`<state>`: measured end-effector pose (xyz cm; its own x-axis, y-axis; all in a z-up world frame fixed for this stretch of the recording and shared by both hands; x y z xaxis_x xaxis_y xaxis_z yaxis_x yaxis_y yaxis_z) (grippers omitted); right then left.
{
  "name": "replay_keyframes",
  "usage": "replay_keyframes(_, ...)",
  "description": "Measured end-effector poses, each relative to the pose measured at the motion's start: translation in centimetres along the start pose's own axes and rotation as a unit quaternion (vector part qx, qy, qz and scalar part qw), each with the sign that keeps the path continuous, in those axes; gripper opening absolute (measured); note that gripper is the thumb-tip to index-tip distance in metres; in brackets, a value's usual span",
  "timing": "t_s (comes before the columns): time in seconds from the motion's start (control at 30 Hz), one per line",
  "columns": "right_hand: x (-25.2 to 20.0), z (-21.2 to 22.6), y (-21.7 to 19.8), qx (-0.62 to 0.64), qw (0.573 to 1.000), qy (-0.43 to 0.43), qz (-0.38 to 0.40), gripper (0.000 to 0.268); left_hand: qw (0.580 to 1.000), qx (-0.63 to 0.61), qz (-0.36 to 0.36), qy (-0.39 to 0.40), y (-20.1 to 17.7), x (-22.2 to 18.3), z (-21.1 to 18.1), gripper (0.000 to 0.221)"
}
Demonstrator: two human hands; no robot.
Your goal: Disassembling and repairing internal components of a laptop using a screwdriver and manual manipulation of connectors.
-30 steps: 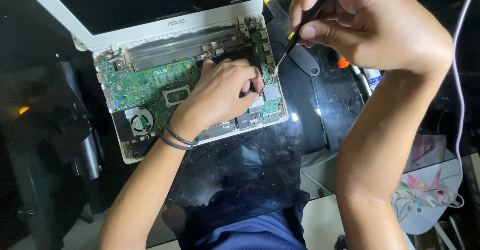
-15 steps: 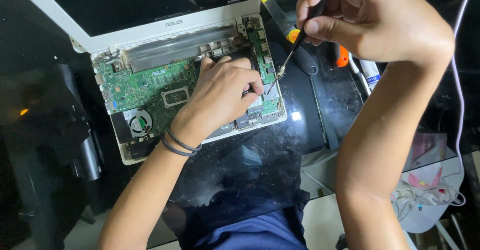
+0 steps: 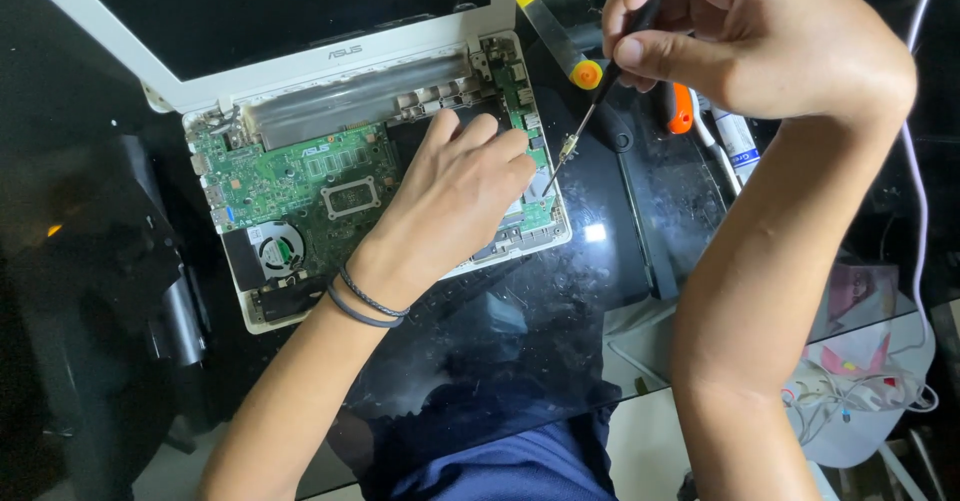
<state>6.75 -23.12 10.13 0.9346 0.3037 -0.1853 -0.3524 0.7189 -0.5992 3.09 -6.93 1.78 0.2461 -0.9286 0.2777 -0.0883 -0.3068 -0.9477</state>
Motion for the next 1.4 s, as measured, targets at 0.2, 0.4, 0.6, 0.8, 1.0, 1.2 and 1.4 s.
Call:
replay_keyframes(0.2, 0.0, 0.2, 0.0, 0.012, 1.000, -0.015, 0.005, 0.020, 0.996, 0.077, 0.019, 0.036, 0.4, 0.2, -0.6, 0.027)
replay_keyframes(0.4, -0.1, 0.4, -0.4, -0.021, 1.000, -0.021, -0.009, 0.018, 0.998, -0.062, 0.003, 0.005, -0.5, 0.1, 0.8, 0.015)
replay_keyframes(0.6, 0.8, 0.4, 0.0, 0.028, 0.999, -0.046, 0.000, 0.012, 0.966, -0.236, -0.090, -0.048, -4.5, -0.8, 3.9, 0.007)
replay_keyframes(0.8, 1.4, 0.7, 0.9, 0.139, 0.985, -0.092, 0.036, 0.024, 0.929, -0.338, -0.143, -0.056, -6.5, -1.1, 4.3, 0.007)
replay_keyframes(1.0, 1.7, 0.3, 1.3, 0.193, 0.976, -0.093, 0.036, 0.026, 0.924, -0.359, -0.119, -0.060, -6.1, -0.7, 3.7, 0.004)
replay_keyframes(1.2, 1.6, 0.2, 1.2, 0.188, 0.975, -0.110, 0.041, 0.026, 0.930, -0.344, -0.122, -0.038, -6.5, -0.5, 3.1, 0.005)
replay_keyframes(1.4, 1.5, 0.2, 1.0, 0.187, 0.977, -0.099, 0.040, 0.027, 0.929, -0.350, -0.115, -0.043, -6.4, -0.5, 3.1, 0.004)
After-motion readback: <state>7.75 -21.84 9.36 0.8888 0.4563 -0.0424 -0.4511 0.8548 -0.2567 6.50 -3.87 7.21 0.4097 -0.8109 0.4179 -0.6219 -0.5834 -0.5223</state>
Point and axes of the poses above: each hand's wrist, its own x-axis towards the middle knuckle, its own y-axis out of the palm, z = x × y, the point moved 8 cm from there along x, towards the middle knuckle, and after that the axes turned 12 degrees about y, right-handed, at the moved point
